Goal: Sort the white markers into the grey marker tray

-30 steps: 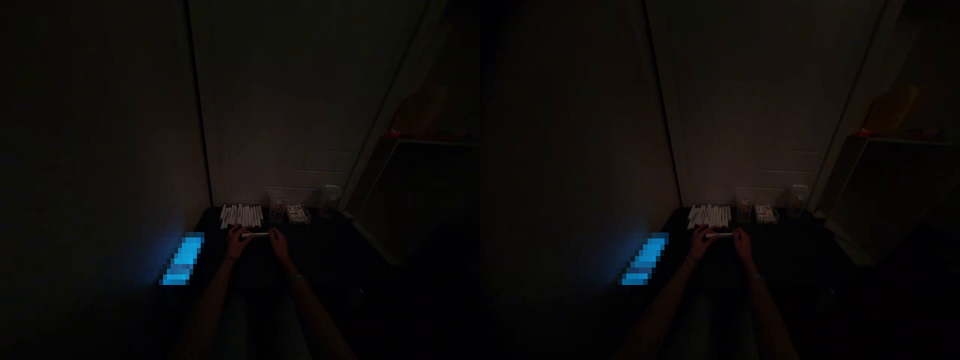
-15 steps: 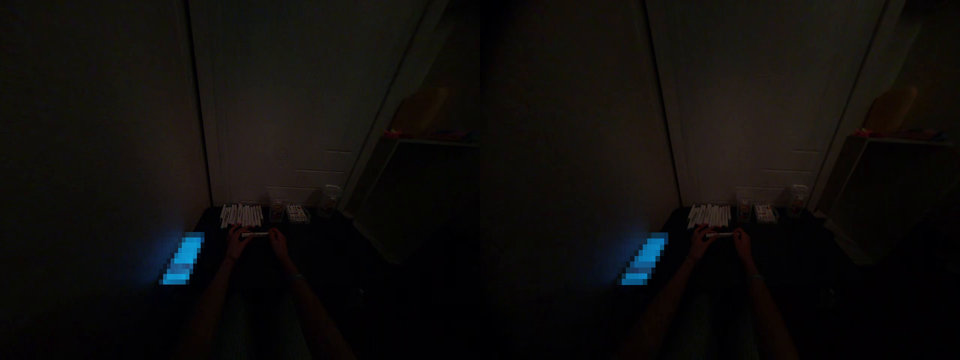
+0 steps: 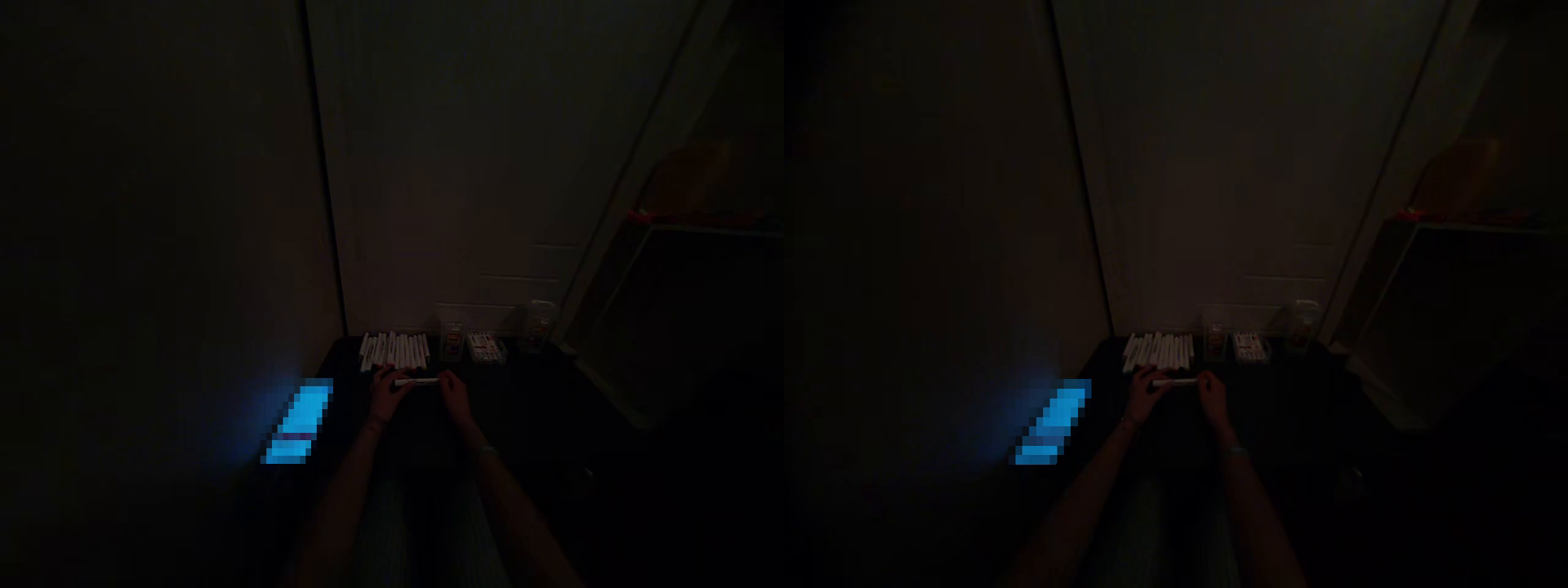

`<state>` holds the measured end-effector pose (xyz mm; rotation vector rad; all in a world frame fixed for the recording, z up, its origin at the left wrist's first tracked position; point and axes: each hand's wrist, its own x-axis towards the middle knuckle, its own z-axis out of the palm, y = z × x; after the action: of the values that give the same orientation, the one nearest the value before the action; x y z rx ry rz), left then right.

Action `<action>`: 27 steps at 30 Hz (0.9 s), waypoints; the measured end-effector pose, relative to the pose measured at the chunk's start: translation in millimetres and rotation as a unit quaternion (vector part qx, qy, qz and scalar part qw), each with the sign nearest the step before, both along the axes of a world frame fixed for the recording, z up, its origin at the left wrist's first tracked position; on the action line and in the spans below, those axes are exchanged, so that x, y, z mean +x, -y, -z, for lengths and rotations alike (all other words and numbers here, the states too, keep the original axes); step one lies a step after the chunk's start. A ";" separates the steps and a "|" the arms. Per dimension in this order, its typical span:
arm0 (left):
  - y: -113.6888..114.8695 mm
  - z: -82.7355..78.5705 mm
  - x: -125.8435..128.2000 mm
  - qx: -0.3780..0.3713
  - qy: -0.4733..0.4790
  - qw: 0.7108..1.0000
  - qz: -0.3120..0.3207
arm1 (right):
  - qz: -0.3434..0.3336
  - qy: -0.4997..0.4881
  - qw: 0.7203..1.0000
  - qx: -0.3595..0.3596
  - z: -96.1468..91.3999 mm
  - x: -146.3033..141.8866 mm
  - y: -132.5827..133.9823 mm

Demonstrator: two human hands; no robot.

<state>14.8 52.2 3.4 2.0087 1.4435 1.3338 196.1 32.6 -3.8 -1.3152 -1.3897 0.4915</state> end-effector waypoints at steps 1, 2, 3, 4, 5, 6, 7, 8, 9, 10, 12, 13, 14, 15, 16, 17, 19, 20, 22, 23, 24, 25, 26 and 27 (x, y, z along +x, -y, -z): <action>0.2 -0.3 0.2 0.000 0.004 1.000 -0.002 | -0.002 -0.002 1.000 0.002 -0.3 0.0 0.2; 0.4 -0.6 0.3 0.001 0.008 1.000 -0.005 | -0.004 -0.003 1.000 0.003 -0.8 0.0 0.5; 0.7 -0.8 0.4 0.001 0.011 1.000 -0.008 | -0.006 -0.003 1.000 0.004 -1.4 0.0 1.0; 1.0 -0.9 0.5 0.001 0.012 1.000 -0.008 | -0.008 -0.002 1.000 0.005 -2.2 0.0 1.5; 1.3 -1.0 0.4 0.001 0.011 1.000 -0.007 | -0.008 -0.001 1.000 0.006 -3.0 0.0 2.2; 1.6 -1.1 0.4 0.002 0.009 1.000 -0.005 | -0.009 0.001 1.000 0.008 -3.7 -0.1 2.8; 1.8 -1.1 0.2 0.002 0.006 1.000 -0.002 | -0.010 0.002 1.000 0.009 -4.4 -0.1 3.5; 1.9 -1.0 0.1 0.001 0.003 1.000 0.000 | -0.011 0.004 1.000 0.010 -5.0 -0.1 4.1; 2.0 -1.0 -0.1 0.000 0.001 1.000 0.001 | -0.011 0.005 1.000 0.010 -5.5 -0.1 4.6; 2.0 -1.0 -0.2 -0.001 0.001 1.000 0.000 | -0.010 0.007 1.000 0.008 -5.8 -0.1 5.0; 1.8 -0.9 -0.3 -0.003 0.005 1.000 -0.006 | -0.008 0.008 1.000 0.004 -6.0 -0.1 5.4; 1.7 -0.9 -0.4 -0.002 0.007 1.000 -0.008 | -0.007 0.008 1.000 0.002 -5.9 -0.1 5.4; 1.6 -0.8 -0.4 0.000 0.010 1.000 -0.009 | -0.006 0.008 1.000 0.000 -5.7 -0.2 5.3; 1.6 -0.6 -0.5 0.003 0.011 1.000 -0.010 | -0.005 0.006 1.000 0.000 -5.6 -0.4 5.1; 1.6 -0.3 -0.6 0.006 0.011 1.000 -0.011 | -0.005 0.005 1.000 0.000 -5.4 -0.5 4.8; 1.5 0.0 -0.8 0.008 0.010 1.000 -0.012 | -0.003 0.003 1.000 0.000 -5.3 -0.7 4.6; 1.4 0.8 -1.0 0.008 0.006 1.000 -0.012 | -0.002 0.001 1.000 -0.003 -5.3 -1.0 4.0; 1.3 1.2 -1.1 0.006 0.003 1.000 -0.011 | -0.004 0.001 1.000 -0.004 -5.4 -1.1 3.7; 1.0 1.6 -1.0 0.001 -0.002 1.000 -0.008 | -0.002 0.001 1.000 -0.009 -5.5 -1.1 3.2; 0.9 1.6 -0.8 -0.002 -0.002 1.000 -0.010 | -0.001 0.002 1.000 -0.011 -5.5 -1.0 3.1; 1.0 1.3 -0.6 -0.004 0.000 1.000 -0.015 | 0.002 0.002 1.000 -0.012 -5.4 -0.9 3.0; 1.2 0.8 -0.3 -0.005 0.001 1.000 -0.020 | 0.004 0.002 1.000 -0.012 -5.3 -0.8 3.1; 1.6 0.0 -0.1 -0.006 0.001 1.000 -0.025 | 0.004 0.002 1.000 -0.011 -5.1 -0.7 3.1; 2.2 -0.9 0.2 -0.006 -0.001 1.000 -0.027 | 0.002 0.003 1.000 -0.009 -5.0 -0.7 3.2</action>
<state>15.0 50.1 4.2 1.9757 1.5139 1.3420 195.5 29.4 1.2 -1.3355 -1.3908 0.4984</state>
